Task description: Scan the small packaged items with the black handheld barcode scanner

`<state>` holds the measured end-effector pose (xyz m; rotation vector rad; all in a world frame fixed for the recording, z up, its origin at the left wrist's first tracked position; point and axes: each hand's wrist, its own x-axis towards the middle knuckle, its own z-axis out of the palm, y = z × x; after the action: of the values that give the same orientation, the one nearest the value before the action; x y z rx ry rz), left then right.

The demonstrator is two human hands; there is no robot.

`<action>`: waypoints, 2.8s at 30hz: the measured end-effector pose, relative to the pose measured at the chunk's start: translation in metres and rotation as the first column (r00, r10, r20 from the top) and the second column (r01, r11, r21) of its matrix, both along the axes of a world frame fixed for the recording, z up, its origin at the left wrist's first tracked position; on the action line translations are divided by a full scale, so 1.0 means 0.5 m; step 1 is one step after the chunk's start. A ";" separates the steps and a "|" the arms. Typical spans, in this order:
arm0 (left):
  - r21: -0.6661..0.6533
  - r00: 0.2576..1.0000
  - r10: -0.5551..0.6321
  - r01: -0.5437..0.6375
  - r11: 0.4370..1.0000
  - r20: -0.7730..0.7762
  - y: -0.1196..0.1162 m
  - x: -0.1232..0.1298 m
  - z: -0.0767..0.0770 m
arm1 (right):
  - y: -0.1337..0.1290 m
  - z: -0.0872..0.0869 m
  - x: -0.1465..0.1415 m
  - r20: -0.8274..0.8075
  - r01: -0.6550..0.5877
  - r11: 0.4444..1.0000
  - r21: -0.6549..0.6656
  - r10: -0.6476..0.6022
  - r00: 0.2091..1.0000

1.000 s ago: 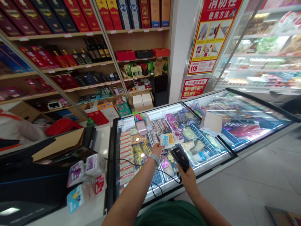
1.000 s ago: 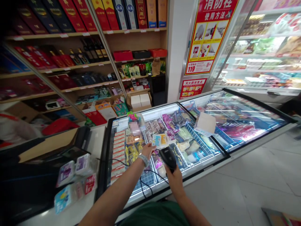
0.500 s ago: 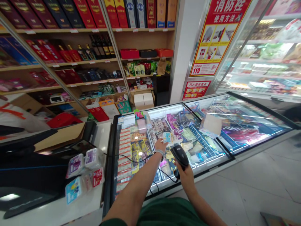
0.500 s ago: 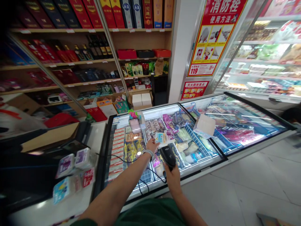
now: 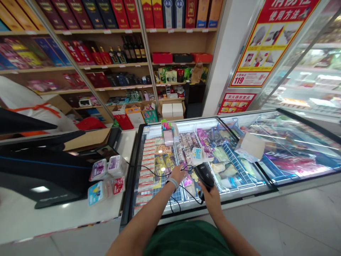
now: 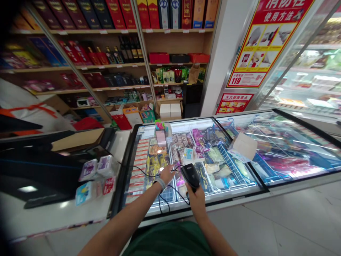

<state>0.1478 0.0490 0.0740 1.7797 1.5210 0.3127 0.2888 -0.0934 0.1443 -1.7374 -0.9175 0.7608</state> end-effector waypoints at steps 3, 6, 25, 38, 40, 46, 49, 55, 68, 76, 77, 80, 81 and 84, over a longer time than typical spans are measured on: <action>0.016 0.996 -0.023 0.024 1.000 -0.085 -0.060 -0.102 -0.022 | 0.013 -0.009 -0.009 0.015 -0.065 0.998 -0.025 0.066 0.998; 0.069 0.939 -0.064 0.093 0.993 -0.337 -0.123 -0.195 -0.053 | 0.028 -0.017 -0.019 0.055 -0.111 0.994 -0.024 0.112 0.992; 0.018 0.919 -0.061 0.073 0.997 -0.390 -0.173 -0.331 -0.056 | 0.062 -0.022 -0.104 0.232 -0.323 0.946 -0.041 0.323 0.917; 0.570 0.536 0.645 -0.328 0.754 -0.544 -0.164 -0.590 0.062 | 0.013 -0.036 -0.081 0.310 -0.306 0.951 -0.037 0.302 0.902; 0.561 0.456 0.691 -0.404 0.723 -0.561 -0.174 -0.602 0.056 | 0.015 -0.031 -0.078 0.306 -0.312 0.949 -0.035 0.307 0.901; 0.451 0.496 0.599 -0.395 0.801 -0.629 -0.200 -0.635 0.058 | 0.030 -0.021 -0.068 0.313 -0.395 0.918 -0.028 0.383 0.869; 0.417 0.535 0.552 -0.361 0.834 -0.640 -0.204 -0.650 0.074 | 0.039 -0.023 -0.072 0.358 -0.434 0.901 -0.012 0.409 0.839; 0.421 0.602 0.507 -0.292 0.859 -0.617 -0.202 -0.679 0.075 | 0.053 -0.038 -0.103 0.528 -0.512 0.859 0.032 0.420 0.738; 0.432 0.629 0.735 -0.606 0.668 -0.254 -0.187 -0.755 0.141 | 0.075 -0.042 -0.181 0.676 -0.522 0.852 0.043 0.360 0.643; -0.356 0.180 0.674 -0.737 0.575 0.716 -0.126 -0.662 0.197 | 0.082 -0.056 -0.204 0.627 -0.423 0.905 0.049 0.302 0.718; -0.417 0.133 0.670 -0.689 0.593 0.731 -0.119 -0.644 0.203 | 0.082 -0.055 -0.206 0.622 -0.418 0.908 0.045 0.302 0.722; -0.494 0.132 0.652 -0.546 0.676 0.746 -0.106 -0.597 0.218 | 0.080 -0.045 -0.211 0.621 -0.413 0.910 0.028 0.308 0.721; -0.500 0.148 0.642 -0.506 0.703 0.752 -0.103 -0.585 0.223 | 0.079 -0.040 -0.212 0.620 -0.407 0.913 0.022 0.307 0.722; -0.501 0.184 0.614 -0.424 0.754 0.768 -0.096 -0.554 0.230 | 0.071 -0.023 -0.215 0.603 -0.382 0.924 0.003 0.302 0.738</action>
<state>-0.1293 0.0011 0.1891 0.5286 1.1370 1.2527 0.1813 -0.0578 0.1328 -1.7353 -1.7213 0.3538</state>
